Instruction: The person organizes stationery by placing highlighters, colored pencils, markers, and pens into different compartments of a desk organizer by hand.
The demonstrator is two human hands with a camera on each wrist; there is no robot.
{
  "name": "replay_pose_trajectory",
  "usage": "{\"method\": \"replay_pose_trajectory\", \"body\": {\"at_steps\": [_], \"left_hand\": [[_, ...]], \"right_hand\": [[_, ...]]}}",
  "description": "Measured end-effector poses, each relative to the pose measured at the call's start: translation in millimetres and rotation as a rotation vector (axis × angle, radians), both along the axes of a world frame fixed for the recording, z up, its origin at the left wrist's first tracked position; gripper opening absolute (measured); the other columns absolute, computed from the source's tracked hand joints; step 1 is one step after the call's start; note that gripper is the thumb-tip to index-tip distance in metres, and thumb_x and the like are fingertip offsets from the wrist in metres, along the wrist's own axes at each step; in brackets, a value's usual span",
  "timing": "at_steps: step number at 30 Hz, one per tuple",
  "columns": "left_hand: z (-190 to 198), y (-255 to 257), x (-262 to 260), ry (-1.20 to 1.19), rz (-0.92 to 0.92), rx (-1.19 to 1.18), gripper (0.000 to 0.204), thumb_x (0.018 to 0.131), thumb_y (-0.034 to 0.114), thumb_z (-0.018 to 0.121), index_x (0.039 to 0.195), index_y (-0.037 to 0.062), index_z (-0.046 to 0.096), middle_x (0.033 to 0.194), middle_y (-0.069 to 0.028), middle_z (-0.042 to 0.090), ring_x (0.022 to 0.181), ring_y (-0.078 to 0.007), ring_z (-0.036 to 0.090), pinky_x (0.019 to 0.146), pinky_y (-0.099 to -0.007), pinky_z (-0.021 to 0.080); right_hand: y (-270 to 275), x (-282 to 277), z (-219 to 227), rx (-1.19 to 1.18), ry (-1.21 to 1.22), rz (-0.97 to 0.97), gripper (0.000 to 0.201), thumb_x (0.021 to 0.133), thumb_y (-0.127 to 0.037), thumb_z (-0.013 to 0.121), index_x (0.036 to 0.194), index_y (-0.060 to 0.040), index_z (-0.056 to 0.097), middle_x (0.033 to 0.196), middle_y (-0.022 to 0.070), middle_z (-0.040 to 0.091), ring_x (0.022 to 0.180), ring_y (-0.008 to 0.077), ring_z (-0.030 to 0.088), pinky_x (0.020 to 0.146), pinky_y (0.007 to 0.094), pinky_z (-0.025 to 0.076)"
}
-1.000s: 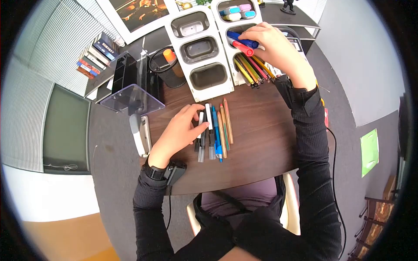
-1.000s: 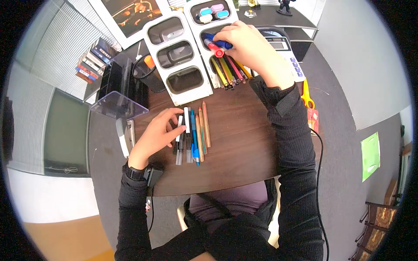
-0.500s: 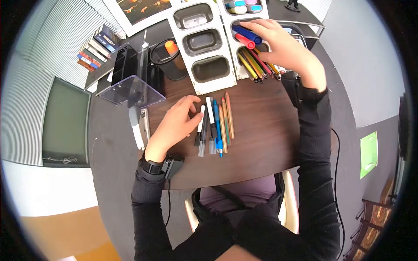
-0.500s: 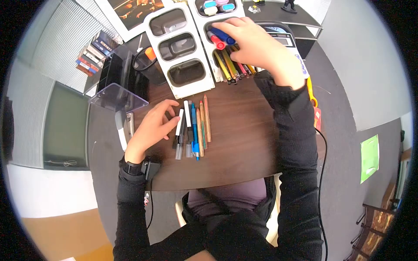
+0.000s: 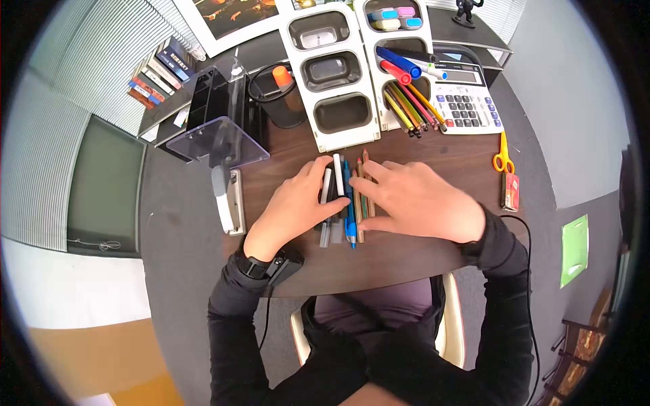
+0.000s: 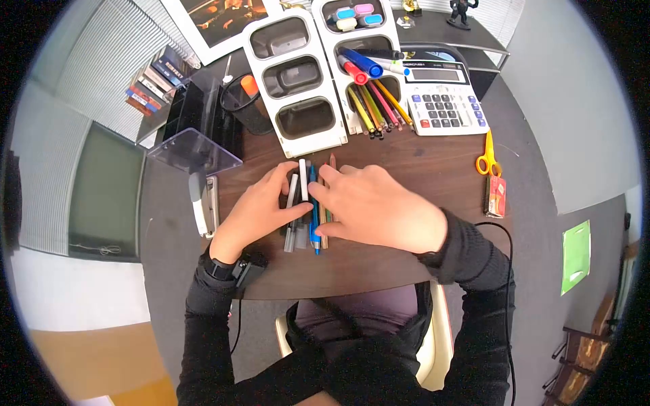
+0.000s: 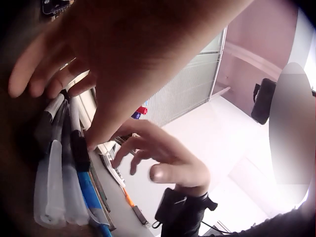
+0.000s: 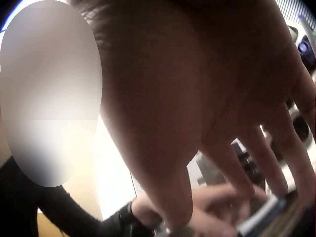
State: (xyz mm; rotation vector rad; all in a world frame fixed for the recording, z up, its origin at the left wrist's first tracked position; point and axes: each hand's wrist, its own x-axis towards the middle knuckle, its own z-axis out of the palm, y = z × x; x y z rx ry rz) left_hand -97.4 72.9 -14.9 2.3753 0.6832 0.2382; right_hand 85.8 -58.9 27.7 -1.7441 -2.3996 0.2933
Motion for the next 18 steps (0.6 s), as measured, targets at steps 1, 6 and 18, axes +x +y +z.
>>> {"method": "replay_pose_trajectory", "body": {"at_steps": [1,6,18], "left_hand": [[-3,1,0,-0.015,-0.004,0.021,0.068,0.076,0.028,0.076,0.132,0.0048,0.044,0.089,-0.0129,0.056,0.078,-0.0259,0.058,0.068,-0.0362,0.048],[-5,5,-2,-0.050,-0.014,0.061,0.069,0.076,0.023,0.076,0.133,0.0041,0.042,0.091,-0.0121,0.056,0.074,-0.0234,0.058,0.066,-0.0350,0.048],[-6,2,-1,-0.058,0.005,0.175,0.071,0.076,0.025,0.077,0.134,0.0035,0.043,0.097,-0.0111,0.056,0.067,-0.0192,0.056,0.063,-0.0314,0.047]], "right_hand": [[1,-3,-13,0.027,0.002,-0.040,0.049,0.081,-0.039,0.069,0.111,-0.0017,0.057,0.105,0.0163,0.056,0.089,0.0325,0.061,0.070,0.0388,0.052],[4,-14,-43,0.216,0.093,-0.127,0.046,0.073,-0.030,0.076,0.103,-0.0022,0.056,0.106,0.0155,0.052,0.092,0.0288,0.057,0.063,0.0366,0.053],[10,10,-49,0.162,0.220,-0.251,0.039,0.065,0.006,0.063,0.103,0.0042,0.051,0.100,0.0197,0.051,0.100,0.0369,0.054,0.079,0.0431,0.051]]}}
